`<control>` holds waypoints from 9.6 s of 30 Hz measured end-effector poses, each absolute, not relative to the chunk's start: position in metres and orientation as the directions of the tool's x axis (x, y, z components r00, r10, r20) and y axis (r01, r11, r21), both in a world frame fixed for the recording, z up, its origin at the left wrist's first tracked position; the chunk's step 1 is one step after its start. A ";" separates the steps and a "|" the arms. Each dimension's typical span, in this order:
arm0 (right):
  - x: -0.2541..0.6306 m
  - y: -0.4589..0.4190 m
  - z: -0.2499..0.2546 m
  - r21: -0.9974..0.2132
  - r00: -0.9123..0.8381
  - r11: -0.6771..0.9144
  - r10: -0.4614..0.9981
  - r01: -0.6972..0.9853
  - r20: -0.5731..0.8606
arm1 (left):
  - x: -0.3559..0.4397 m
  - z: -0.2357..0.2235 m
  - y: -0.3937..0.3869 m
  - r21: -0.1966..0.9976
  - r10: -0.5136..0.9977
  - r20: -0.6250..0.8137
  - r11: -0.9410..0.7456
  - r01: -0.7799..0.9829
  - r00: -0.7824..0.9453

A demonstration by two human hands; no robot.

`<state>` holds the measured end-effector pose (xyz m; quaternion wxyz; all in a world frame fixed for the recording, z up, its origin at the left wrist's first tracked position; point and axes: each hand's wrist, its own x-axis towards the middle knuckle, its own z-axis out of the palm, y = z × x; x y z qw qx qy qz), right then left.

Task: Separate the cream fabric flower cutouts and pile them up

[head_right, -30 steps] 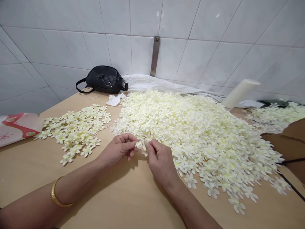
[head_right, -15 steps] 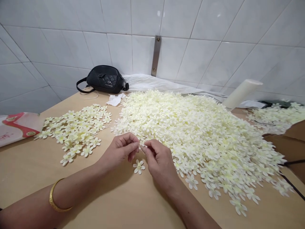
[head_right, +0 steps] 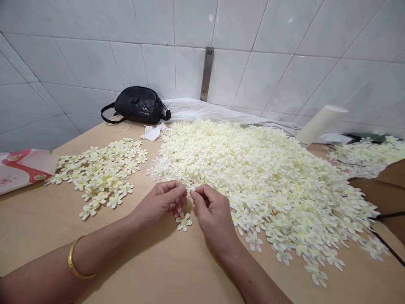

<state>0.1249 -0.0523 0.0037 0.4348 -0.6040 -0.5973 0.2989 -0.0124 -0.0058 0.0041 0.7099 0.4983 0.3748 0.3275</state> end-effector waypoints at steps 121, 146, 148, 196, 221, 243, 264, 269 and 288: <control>0.124 -0.051 0.003 -0.987 0.103 0.128 0.985 0.095 0.138 | -0.020 0.007 -0.012 0.758 0.735 0.560 -0.641 0.122 0.382; 0.121 -0.055 0.003 -0.928 0.118 0.174 0.968 0.328 0.223 | -0.013 0.003 -0.006 0.926 0.838 -0.212 0.336 -0.169 0.503; 0.121 -0.055 0.004 -0.904 0.151 0.203 0.949 0.377 0.277 | -0.012 0.002 -0.006 0.922 0.836 -0.242 0.357 -0.153 0.493; 0.135 -0.056 0.006 -0.625 -0.133 0.360 0.916 0.693 0.379 | -0.013 0.004 -0.008 0.982 0.729 -0.153 0.188 0.020 0.668; 0.133 -0.051 0.007 -0.894 0.127 0.077 0.981 0.442 0.147 | -0.010 0.010 -0.010 0.980 0.824 -0.193 0.189 0.062 0.533; 0.186 -0.024 0.030 -0.803 0.395 0.142 0.813 0.579 0.429 | -0.010 -0.008 0.003 0.934 0.859 -0.218 0.322 -0.157 0.463; 0.134 -0.047 0.030 -0.928 0.017 0.110 0.992 0.355 0.125 | -0.010 0.000 -0.005 0.965 0.821 -0.125 0.231 -0.124 0.557; 0.120 -0.045 0.024 -0.929 0.028 0.114 0.991 0.353 0.132 | -0.010 0.000 -0.005 0.975 0.827 -0.101 0.193 -0.110 0.552; 0.183 0.032 0.056 -0.202 0.058 0.057 0.851 0.978 0.521 | -0.009 0.004 -0.005 0.966 0.888 -0.155 0.229 -0.124 0.433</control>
